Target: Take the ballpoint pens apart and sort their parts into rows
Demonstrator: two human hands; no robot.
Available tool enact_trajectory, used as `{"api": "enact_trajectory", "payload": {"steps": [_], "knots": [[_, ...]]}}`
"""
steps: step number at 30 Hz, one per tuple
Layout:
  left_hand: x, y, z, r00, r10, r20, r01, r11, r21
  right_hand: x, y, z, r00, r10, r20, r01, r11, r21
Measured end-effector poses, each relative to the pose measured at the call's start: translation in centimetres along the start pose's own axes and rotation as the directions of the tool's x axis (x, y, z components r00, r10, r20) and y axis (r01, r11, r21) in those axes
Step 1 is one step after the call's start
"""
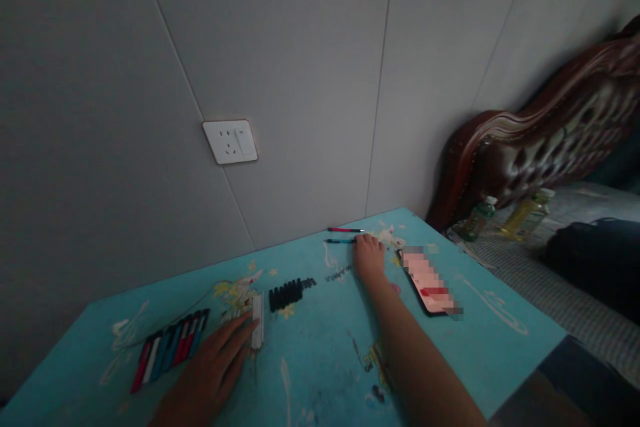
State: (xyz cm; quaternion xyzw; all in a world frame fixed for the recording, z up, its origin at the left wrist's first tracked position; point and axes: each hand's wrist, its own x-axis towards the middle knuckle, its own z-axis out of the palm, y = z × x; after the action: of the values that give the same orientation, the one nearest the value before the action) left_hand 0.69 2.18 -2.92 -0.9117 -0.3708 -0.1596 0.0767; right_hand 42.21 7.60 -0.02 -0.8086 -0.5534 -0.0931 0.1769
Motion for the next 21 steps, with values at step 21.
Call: {"api": "enact_trajectory", "payload": {"steps": [21], "knots": [[2.1,3.8,-2.8,0.930,-0.170,-0.327,0.173,0.985,-0.020,-11.1,-10.6,-7.1,0.683,-0.714,-0.152,0.662,0.518,0.541]]}}
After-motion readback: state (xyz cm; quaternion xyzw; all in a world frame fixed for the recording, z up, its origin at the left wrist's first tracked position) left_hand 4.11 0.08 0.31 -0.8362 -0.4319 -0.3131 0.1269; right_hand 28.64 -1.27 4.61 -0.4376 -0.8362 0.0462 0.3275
